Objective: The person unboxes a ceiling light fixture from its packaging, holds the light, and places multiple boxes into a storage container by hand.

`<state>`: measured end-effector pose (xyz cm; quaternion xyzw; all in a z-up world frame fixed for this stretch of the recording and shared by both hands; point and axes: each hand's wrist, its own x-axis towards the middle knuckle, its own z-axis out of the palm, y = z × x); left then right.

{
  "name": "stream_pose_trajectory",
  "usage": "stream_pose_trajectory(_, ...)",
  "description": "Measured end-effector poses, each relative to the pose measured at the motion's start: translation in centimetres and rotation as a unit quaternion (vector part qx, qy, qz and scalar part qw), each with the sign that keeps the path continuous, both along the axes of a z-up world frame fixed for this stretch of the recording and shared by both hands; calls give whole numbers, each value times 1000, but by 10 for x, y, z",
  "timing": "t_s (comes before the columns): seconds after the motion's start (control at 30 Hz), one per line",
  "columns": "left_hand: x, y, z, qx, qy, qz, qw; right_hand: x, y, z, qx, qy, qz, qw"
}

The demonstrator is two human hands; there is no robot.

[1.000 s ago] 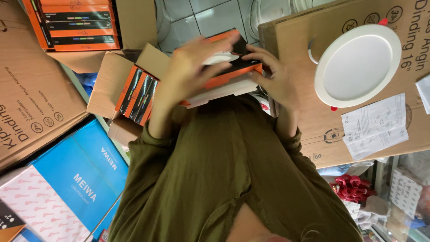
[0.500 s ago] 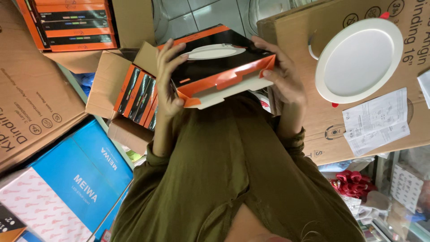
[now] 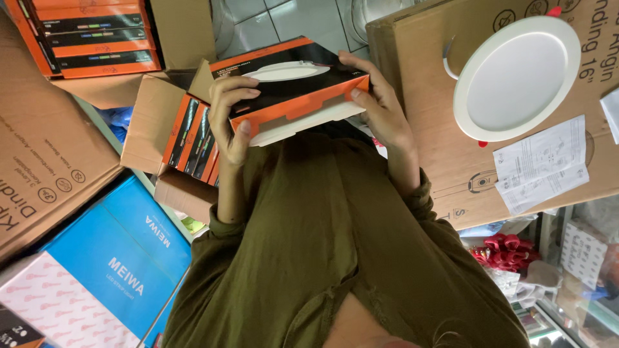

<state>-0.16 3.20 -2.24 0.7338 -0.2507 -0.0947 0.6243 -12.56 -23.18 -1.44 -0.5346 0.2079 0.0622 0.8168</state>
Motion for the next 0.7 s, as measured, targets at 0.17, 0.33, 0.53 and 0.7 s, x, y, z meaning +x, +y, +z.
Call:
stream_pose_trajectory(0.17,10,0,-10,-64,4,32,997,-3,15,-7,-2,28,1,1000)
stream_pose_trajectory(0.33,29,13,-9,-84,2,26,996,-1,34,-10,-76,-6,39,996)
stream_pose_trajectory(0.53,47,28,-5,-83,-20,-1,996,3,58,-2,-52,68,54,995)
stream_pose_trajectory(0.7,55,34,-7,-87,5,20,996,0,77,-11,-80,22,60,995)
